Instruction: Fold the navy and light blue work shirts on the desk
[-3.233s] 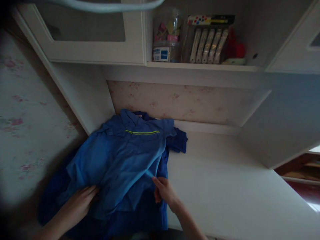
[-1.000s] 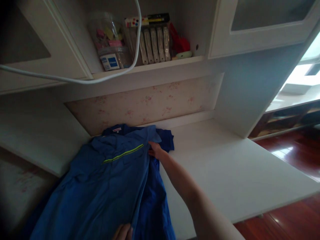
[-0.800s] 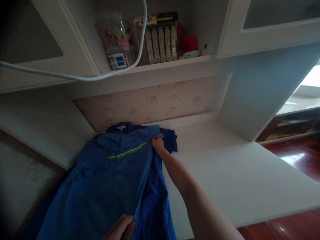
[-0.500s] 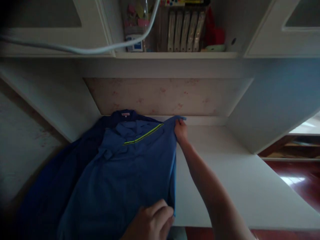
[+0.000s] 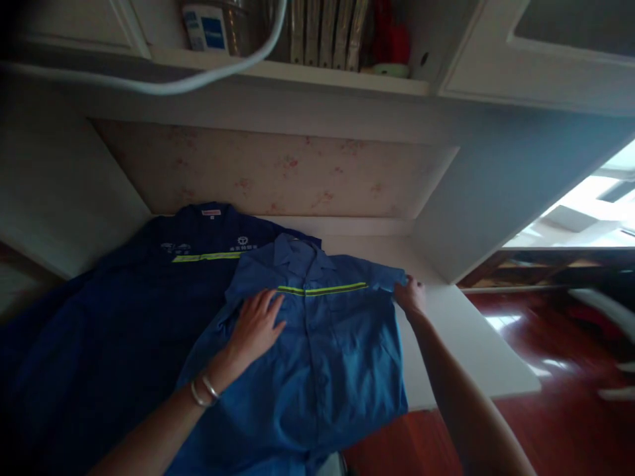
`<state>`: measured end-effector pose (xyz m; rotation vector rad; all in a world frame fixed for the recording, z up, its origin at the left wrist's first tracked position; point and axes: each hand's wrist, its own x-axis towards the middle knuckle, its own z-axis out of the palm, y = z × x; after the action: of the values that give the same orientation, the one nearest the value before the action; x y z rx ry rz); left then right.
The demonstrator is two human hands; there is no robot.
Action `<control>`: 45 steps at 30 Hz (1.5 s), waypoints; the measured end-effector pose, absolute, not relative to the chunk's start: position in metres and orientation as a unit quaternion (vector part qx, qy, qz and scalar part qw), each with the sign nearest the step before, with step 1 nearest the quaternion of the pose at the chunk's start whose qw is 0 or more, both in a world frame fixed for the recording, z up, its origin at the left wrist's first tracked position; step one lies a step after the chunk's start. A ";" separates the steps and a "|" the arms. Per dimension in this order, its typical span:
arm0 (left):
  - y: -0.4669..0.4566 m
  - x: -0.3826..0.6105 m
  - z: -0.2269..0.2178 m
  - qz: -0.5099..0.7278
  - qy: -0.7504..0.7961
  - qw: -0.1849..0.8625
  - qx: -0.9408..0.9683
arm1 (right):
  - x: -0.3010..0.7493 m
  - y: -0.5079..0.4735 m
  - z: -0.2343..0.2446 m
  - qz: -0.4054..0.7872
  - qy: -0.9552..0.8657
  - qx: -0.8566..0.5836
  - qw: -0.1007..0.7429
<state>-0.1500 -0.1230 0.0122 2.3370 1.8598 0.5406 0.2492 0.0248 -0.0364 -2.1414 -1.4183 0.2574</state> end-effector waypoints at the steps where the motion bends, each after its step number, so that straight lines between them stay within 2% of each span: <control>1: -0.110 -0.168 0.005 0.141 0.633 0.036 0.761 | 0.238 0.031 -0.037 0.090 -0.552 -0.788 0.259; 4: -0.090 -0.216 -0.003 0.082 0.654 0.035 0.751 | 0.195 0.059 -0.035 0.117 -0.653 -0.718 0.212; 6: -0.086 -0.248 0.004 0.085 0.668 0.035 0.739 | 0.168 0.082 -0.035 0.145 -0.688 -0.682 0.201; 10: -0.083 -0.327 0.024 0.095 0.800 0.016 0.592 | 0.126 0.131 -0.039 0.192 -0.698 -0.662 0.195; 15: -0.084 -0.400 0.030 -0.041 0.867 0.086 0.488 | 0.082 0.175 -0.044 0.241 -0.703 -0.642 0.186; 17: -0.075 -0.390 0.031 -0.049 0.862 0.062 0.501 | 0.065 0.186 -0.045 0.258 -0.705 -0.634 0.184; 20: -0.039 -0.344 0.033 0.040 0.816 0.017 0.577 | 0.048 0.198 -0.046 0.290 -0.714 -0.610 0.184; 24: 0.036 -0.289 0.024 0.136 0.717 0.064 0.681 | 0.045 0.204 -0.040 0.323 -0.728 -0.571 0.198; 29: 0.096 -0.273 -0.002 0.089 0.666 0.157 0.724 | 0.055 0.196 -0.033 0.299 -0.736 -0.552 0.255; 32: 0.104 -0.274 -0.004 0.076 0.650 0.169 0.737 | 0.056 0.190 -0.036 0.277 -0.732 -0.557 0.280; 36: 0.112 -0.280 0.011 0.113 0.665 0.116 0.729 | 0.049 0.194 -0.038 0.243 -0.719 -0.577 0.302; 40: 0.115 -0.280 0.027 0.136 0.699 0.019 0.702 | 0.036 0.209 -0.028 0.208 -0.710 -0.591 0.322; 45: 0.073 -0.275 0.006 0.149 0.707 -0.085 0.686 | 0.056 0.190 -0.035 0.106 -0.741 -0.583 0.316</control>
<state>-0.2754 0.0727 0.0060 2.2802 2.3501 0.4966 0.0564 0.1903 -0.0351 -1.5349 -1.9528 0.2793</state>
